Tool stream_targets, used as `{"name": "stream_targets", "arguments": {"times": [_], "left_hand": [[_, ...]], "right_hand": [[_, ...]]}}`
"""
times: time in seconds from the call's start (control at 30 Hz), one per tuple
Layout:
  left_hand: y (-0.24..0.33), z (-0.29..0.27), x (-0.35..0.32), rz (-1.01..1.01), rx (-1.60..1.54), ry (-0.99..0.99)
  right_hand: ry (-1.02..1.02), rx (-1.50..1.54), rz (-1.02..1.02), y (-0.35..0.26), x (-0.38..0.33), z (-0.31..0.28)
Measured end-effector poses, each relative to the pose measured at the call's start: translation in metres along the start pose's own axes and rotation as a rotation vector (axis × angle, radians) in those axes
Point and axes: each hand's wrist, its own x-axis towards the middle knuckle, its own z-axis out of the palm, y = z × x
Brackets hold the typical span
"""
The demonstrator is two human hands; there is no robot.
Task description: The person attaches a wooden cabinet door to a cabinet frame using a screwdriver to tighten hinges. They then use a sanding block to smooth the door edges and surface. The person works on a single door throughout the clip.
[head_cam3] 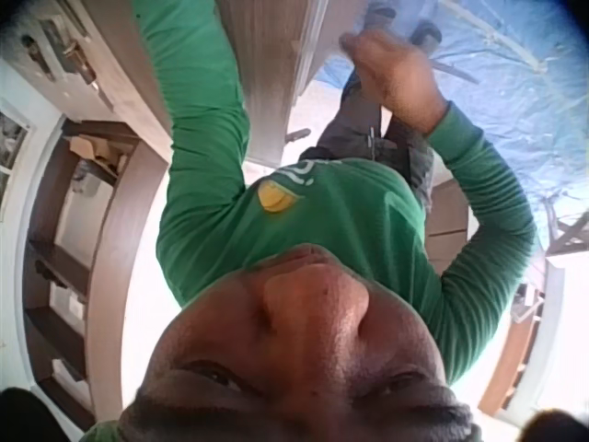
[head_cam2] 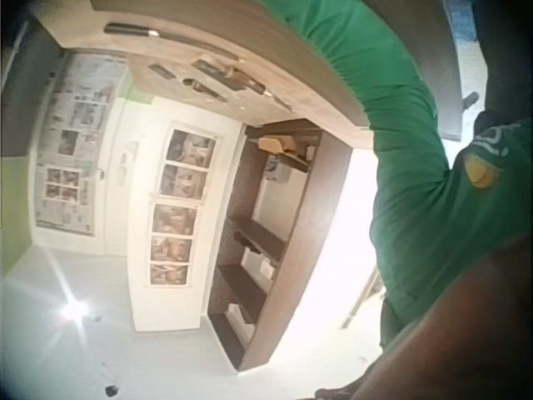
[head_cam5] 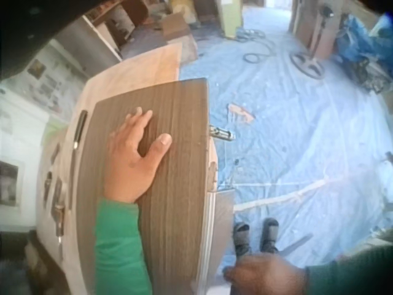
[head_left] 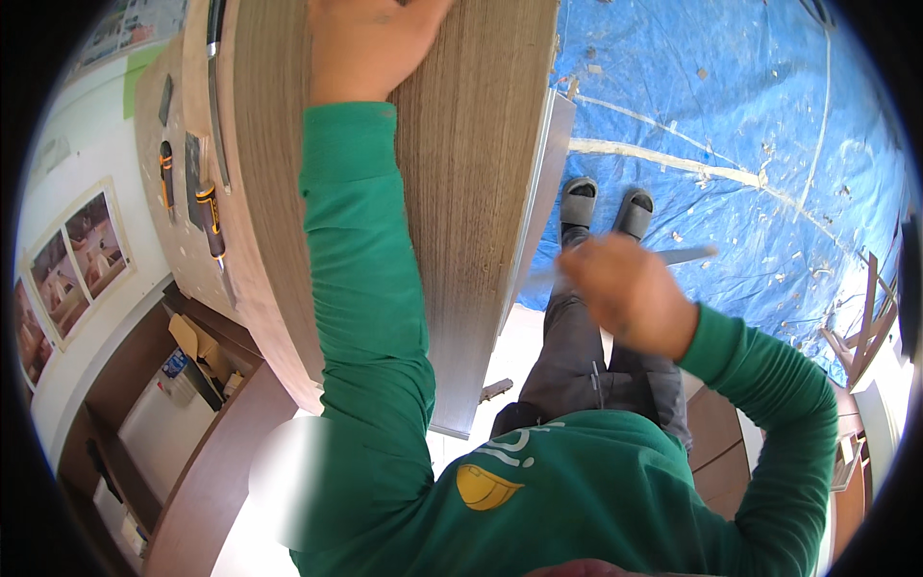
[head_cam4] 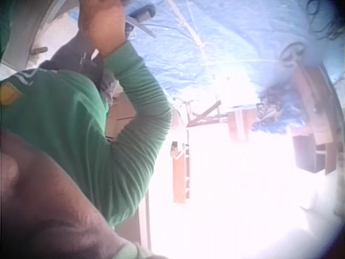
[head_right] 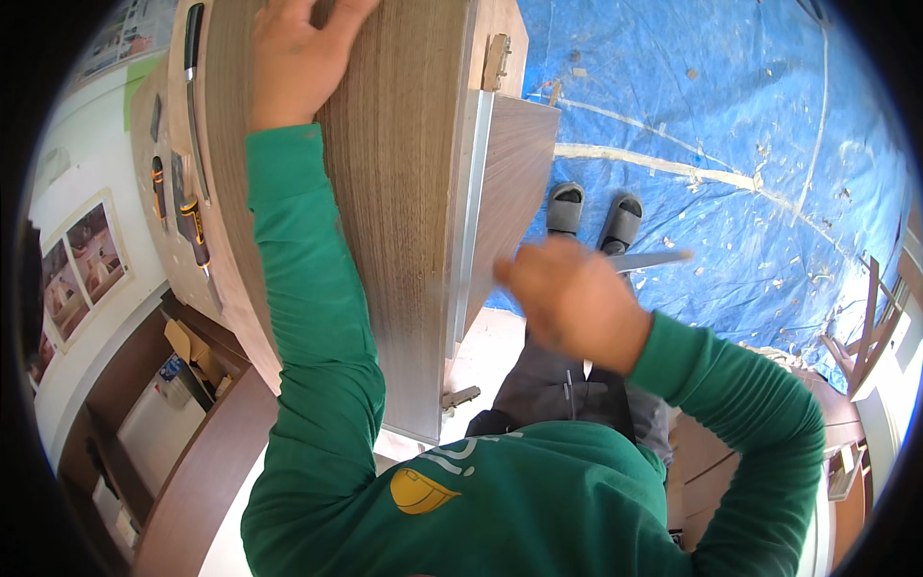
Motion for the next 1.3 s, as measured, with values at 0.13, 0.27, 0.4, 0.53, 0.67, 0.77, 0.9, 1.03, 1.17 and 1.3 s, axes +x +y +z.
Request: {"name": "stream_targets", "arguments": {"times": [0.13,0.27,0.4,0.53,0.67,0.77,0.9,1.03,1.17,1.3], "left_hand": [[0.037,0.004,-0.013,0.157,0.058,-0.074],[0.058,0.005,-0.045,0.2,0.094,-0.218],[0.069,-0.016,-0.11,0.259,-0.006,-0.336],[0.084,-0.045,-0.198,0.33,0.064,-0.577],[0.089,-0.078,-0.285,0.638,-0.024,-0.664],[0.056,-0.096,-0.301,0.59,-0.144,-0.594],[-0.019,-0.087,-0.295,0.112,0.032,-0.189],[-0.022,-0.087,-0.288,0.042,0.004,-0.235],[-0.018,-0.089,-0.286,0.055,0.023,-0.249],[-0.025,-0.088,-0.285,0.077,0.013,-0.235]], "right_hand": [[0.403,0.437,0.603,0.024,0.038,-0.028],[0.495,0.402,0.59,0.035,0.042,-0.045],[0.493,0.394,0.648,0.038,0.025,-0.045],[0.534,0.561,0.579,0.048,0.019,-0.029],[0.495,0.48,0.48,0.053,0.046,-0.028],[0.497,0.284,0.444,0.073,0.074,-0.031],[0.556,0.306,0.388,0.084,0.114,-0.029],[0.583,0.086,0.218,0.075,0.102,-0.016],[0.584,-0.016,0.049,0.059,0.056,0.039],[0.33,0.038,0.041,0.021,-0.006,0.095]]}}
